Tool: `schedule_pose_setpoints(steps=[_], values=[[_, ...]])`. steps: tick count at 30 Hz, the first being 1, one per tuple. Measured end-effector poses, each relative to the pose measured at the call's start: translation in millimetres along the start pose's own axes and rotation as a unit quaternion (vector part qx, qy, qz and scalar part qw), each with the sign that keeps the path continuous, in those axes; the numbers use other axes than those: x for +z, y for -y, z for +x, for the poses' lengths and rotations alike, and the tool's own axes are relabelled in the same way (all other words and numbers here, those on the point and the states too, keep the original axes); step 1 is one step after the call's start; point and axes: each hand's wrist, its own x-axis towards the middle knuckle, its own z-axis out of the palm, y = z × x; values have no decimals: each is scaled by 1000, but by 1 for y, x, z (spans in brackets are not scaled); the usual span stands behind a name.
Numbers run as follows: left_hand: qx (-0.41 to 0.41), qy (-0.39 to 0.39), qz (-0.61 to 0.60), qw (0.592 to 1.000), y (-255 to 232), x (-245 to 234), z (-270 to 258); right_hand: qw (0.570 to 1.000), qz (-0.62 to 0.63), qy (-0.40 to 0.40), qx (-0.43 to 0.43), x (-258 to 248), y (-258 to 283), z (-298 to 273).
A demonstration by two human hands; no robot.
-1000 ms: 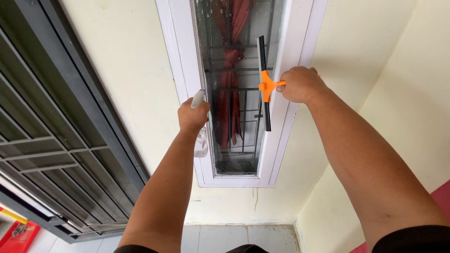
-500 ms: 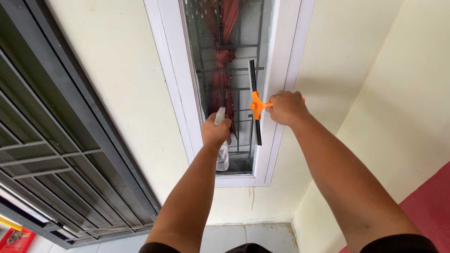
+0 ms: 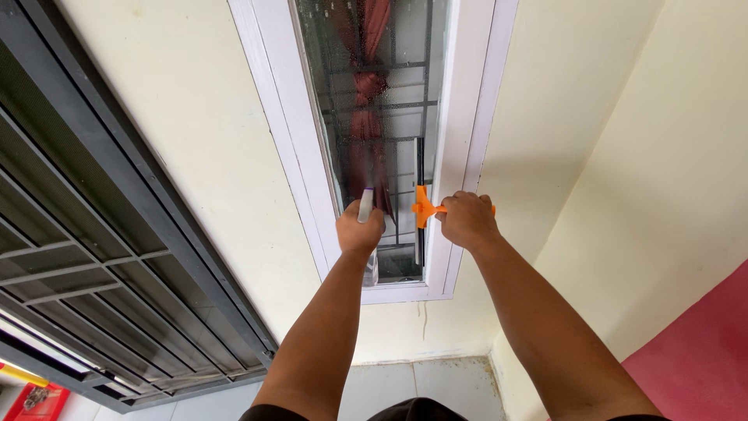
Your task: The person cleans a window pane by spraying liquid onto the glass with a spray bottle and wiping it down with a squeegee.
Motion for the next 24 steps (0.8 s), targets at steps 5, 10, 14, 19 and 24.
schedule_pose_setpoints(steps=[5,10,14,19,24], values=[[90,-81,21,992,30,-19,7,1000,-1,26,1,22,5,1],[42,-88,63,993,66,-33,3,999,41,22,-21,44,11,0],[40,-109,46,992,69,-32,5,999,20,16,-36,55,18,-2],[-20,-68,30,997,72,-26,-1,998,35,60,2,59,15,-10],[15,-68,94,993,77,-5,-7,997,38,60,18,66,-2,-20]])
